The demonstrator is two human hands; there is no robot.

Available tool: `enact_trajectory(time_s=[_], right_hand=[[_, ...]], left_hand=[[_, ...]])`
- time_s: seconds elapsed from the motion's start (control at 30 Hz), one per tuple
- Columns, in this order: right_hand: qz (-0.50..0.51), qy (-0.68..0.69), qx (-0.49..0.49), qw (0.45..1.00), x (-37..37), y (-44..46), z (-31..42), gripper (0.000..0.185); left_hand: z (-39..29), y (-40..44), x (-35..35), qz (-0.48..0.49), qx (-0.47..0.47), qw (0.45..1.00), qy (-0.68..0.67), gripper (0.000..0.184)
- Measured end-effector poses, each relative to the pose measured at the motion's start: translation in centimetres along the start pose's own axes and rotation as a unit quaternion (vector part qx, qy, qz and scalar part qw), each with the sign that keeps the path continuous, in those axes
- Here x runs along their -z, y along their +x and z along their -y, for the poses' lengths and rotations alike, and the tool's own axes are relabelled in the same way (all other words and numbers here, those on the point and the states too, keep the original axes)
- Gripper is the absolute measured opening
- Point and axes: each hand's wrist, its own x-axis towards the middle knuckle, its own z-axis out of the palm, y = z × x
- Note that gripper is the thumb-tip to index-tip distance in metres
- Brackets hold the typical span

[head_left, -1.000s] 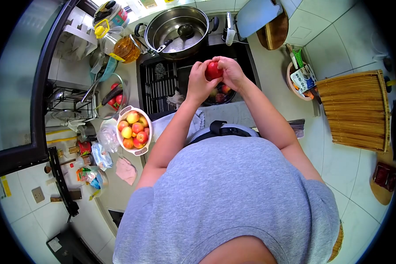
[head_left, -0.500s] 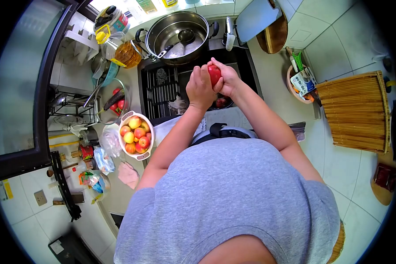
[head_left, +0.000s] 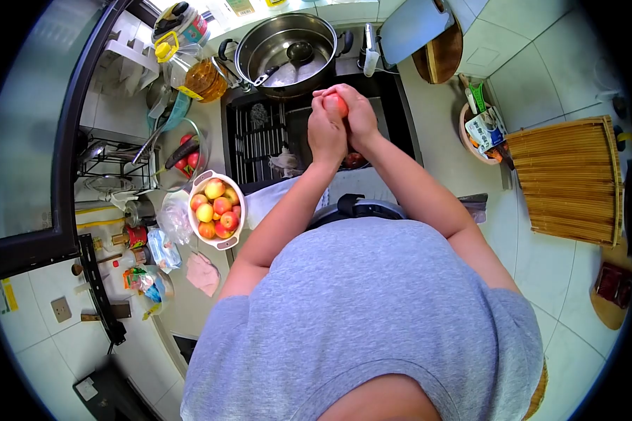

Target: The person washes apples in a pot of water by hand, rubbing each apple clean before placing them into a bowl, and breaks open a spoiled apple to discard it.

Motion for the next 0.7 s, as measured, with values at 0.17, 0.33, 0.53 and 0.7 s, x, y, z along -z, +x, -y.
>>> enact_trajectory(time_s=[0.17, 0.33, 0.53, 0.7], right_hand=[[0.057, -0.092, -0.066, 0.992, 0.4, 0.5, 0.8, 0.033], [0.087, -0.330, 0.203, 0.918, -1.2, -1.6, 1.4, 0.025], [0.013, -0.106, -0.030, 0.994, 0.5, -0.7, 0.4, 0.031], [0.027, 0.104, -0.301, 0.947, 1.3, 0.9, 1.8, 0.038]], left_hand=[[-1.1, -0.4, 0.5, 0.015, 0.001, 0.993, 0.117, 0.065], [-0.2, 2.5, 2.9, 0.181, 0.474, 0.790, -0.344, 0.063], [0.0, 0.4, 0.9, 0.123, 0.397, 0.879, -0.233, 0.066], [-2.2, -1.1, 0.9, 0.057, 0.078, 0.980, 0.172, 0.070]])
